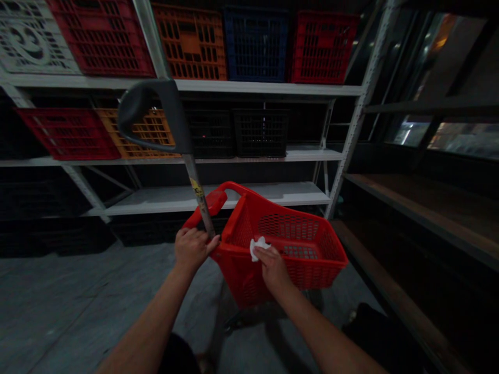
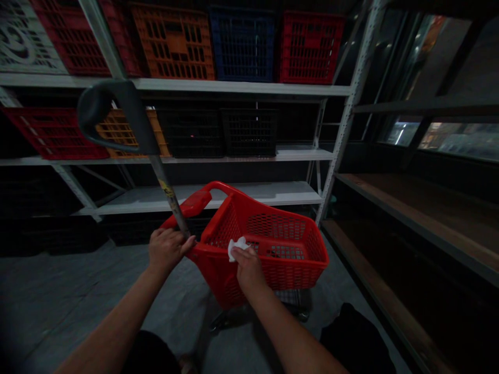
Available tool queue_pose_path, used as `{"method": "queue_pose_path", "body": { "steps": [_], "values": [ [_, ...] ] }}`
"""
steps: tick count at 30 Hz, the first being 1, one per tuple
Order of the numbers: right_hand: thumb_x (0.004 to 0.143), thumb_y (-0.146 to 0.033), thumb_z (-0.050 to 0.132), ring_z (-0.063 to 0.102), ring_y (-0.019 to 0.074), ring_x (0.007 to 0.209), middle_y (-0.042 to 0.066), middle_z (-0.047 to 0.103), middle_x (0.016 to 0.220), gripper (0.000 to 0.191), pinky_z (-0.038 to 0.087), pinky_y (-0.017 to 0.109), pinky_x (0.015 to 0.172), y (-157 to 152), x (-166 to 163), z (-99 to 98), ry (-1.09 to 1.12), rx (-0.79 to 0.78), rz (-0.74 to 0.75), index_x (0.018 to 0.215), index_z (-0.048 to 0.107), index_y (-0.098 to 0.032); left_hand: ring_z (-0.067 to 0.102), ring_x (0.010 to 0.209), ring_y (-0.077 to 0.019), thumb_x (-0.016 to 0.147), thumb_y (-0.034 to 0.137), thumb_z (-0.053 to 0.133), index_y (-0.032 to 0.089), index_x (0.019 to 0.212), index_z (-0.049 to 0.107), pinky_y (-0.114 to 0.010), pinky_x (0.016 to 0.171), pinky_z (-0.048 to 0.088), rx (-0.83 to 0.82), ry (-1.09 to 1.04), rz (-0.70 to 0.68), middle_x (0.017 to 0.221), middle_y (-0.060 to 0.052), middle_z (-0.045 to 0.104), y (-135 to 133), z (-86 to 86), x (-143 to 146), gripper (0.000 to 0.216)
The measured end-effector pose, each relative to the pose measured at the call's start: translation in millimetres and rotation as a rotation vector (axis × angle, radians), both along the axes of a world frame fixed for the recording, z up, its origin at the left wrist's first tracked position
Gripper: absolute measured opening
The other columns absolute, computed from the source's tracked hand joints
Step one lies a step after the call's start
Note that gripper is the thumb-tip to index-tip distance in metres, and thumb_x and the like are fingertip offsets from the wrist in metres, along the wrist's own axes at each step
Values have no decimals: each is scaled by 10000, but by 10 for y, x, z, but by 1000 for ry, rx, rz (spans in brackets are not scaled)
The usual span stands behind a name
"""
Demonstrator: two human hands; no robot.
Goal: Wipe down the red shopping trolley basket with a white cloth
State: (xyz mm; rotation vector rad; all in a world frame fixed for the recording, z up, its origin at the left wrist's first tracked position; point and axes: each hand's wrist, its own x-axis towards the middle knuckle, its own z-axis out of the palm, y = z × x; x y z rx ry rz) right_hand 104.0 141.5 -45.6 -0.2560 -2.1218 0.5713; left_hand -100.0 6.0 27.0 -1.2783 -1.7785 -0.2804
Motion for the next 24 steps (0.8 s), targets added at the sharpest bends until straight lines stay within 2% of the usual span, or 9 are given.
{"method": "queue_pose_path", "body": {
  "steps": [4, 8, 13, 15, 17, 19, 20, 21, 24],
  "values": [
    [701, 17, 379, 574, 195, 932, 52, 661, 1038, 506, 476, 388, 849, 283, 426, -230, -21, -27, -107, 1051, 652, -228, 521, 625, -178, 788, 447, 471, 189, 539, 581, -335, 709, 312, -4, -33, 26, 525, -21, 582, -6, -13, -18, 374],
    [686, 12, 375, 579, 200, 933, 75, 660, 1033, 501, 478, 394, 844, 406, 581, -303, -30, -75, -163, 1038, 659, -205, 518, 625, -183, 790, 479, 450, 192, 534, 576, -337, 705, 318, -25, -50, 44, 531, -27, 578, 0, 10, -10, 404],
    [726, -8, 384, 562, 195, 964, 77, 659, 1015, 438, 435, 398, 892, 321, 386, -199, 18, -141, -204, 1002, 666, -200, 535, 682, -203, 793, 511, 425, 190, 593, 587, -348, 726, 344, -68, -145, 50, 599, -42, 594, 55, 98, -61, 412],
    [755, -36, 400, 563, 192, 956, 71, 659, 1004, 380, 421, 387, 898, 220, 300, -116, 3, -169, -150, 978, 661, -200, 552, 791, -227, 773, 508, 456, 176, 731, 608, -365, 783, 356, 24, -210, 39, 758, -70, 633, 60, 125, -29, 367],
    [768, -66, 429, 564, 182, 941, 65, 652, 987, 318, 421, 350, 883, 91, 257, -29, -9, -221, -89, 971, 639, -192, 532, 952, -261, 743, 492, 505, 157, 912, 586, -396, 856, 356, 199, -292, 14, 977, -113, 617, 32, 108, 97, 384],
    [756, -77, 455, 563, 167, 907, 57, 634, 950, 271, 432, 299, 836, -60, 260, 45, 7, -289, -57, 953, 607, -183, 499, 1048, -272, 723, 475, 535, 148, 1012, 541, -411, 890, 368, 352, -444, -44, 1091, -132, 573, -16, 22, 331, 436],
    [747, -76, 463, 559, 160, 887, 50, 619, 926, 247, 435, 276, 808, -140, 272, 71, 18, -314, -44, 927, 593, -182, 521, 1017, -256, 725, 475, 529, 151, 1010, 531, -392, 863, 401, 383, -578, -93, 1051, -120, 586, -37, -50, 480, 432],
    [737, -70, 466, 554, 153, 868, 43, 602, 903, 220, 432, 260, 787, -222, 287, 86, 25, -332, -28, 889, 581, -183, 557, 948, -233, 736, 484, 508, 163, 1005, 526, -368, 810, 439, 378, -761, -138, 1003, -101, 601, -48, -140, 641, 419],
    [725, -48, 460, 536, 137, 837, 27, 559, 871, 184, 419, 232, 756, -460, 334, 46, -29, -354, 54, 802, 550, -189, 608, 784, -198, 747, 566, 433, 184, 1037, 525, -336, 709, 488, 221, -1448, -316, 896, -59, 645, -4, -477, 1094, 488]
  ]
}}
